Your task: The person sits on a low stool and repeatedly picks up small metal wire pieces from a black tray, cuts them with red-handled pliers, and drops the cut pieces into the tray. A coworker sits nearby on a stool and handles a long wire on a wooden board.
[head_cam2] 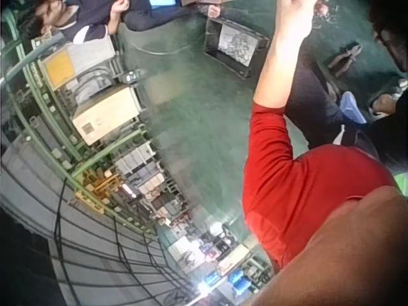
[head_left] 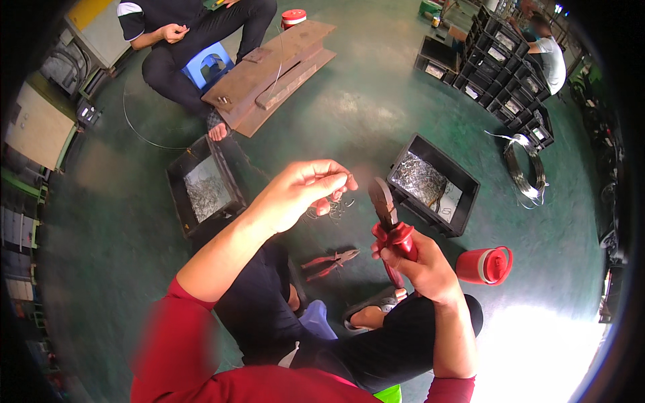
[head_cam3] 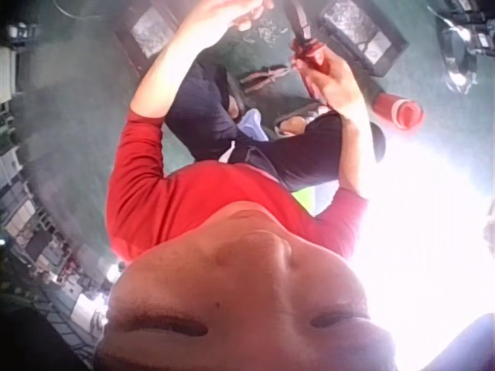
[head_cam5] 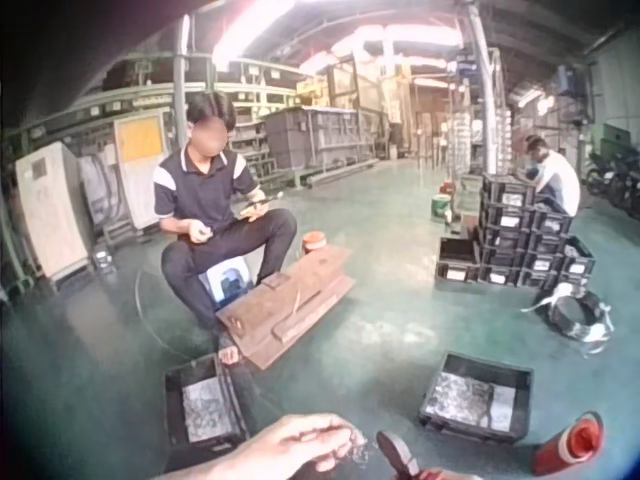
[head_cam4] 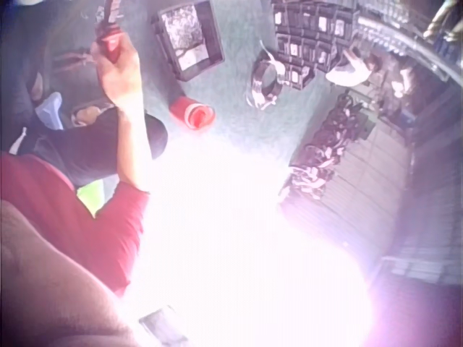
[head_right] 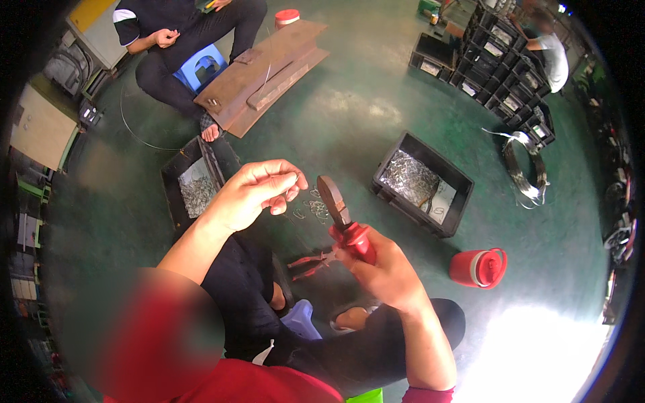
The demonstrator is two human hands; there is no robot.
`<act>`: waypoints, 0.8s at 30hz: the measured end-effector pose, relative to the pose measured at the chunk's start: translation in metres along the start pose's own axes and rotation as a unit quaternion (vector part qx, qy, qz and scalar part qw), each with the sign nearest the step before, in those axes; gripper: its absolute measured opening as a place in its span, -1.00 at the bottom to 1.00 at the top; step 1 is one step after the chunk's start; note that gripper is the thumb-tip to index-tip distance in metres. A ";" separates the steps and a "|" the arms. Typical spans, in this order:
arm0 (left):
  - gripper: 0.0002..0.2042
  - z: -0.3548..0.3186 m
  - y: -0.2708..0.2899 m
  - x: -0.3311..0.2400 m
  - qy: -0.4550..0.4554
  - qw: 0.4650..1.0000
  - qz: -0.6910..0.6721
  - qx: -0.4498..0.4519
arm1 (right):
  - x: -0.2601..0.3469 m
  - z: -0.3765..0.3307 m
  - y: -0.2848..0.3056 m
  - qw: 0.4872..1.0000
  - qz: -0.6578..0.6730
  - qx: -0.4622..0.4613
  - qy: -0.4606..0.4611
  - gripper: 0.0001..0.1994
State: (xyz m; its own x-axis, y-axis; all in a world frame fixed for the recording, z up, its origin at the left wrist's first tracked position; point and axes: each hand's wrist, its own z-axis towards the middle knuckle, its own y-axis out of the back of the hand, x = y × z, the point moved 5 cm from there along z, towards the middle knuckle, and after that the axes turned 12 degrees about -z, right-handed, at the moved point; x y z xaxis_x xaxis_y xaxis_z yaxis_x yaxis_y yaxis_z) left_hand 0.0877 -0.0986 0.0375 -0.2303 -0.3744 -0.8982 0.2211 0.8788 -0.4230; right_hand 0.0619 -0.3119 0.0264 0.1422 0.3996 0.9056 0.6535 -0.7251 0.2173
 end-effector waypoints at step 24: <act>-0.79 -0.002 -0.007 -0.002 -0.100 0.974 0.203 -0.012 | -0.005 0.002 -0.008 0.998 -0.066 -0.012 -0.003 -0.66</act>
State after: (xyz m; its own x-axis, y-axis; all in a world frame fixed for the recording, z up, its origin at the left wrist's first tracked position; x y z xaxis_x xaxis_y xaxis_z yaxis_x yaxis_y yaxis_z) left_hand 0.0846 -0.1031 0.0427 0.0604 -0.0423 -0.9973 0.2324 0.9722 -0.0272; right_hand 0.0575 -0.3071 0.0199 0.0614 0.4953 0.8665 0.6481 -0.6800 0.3428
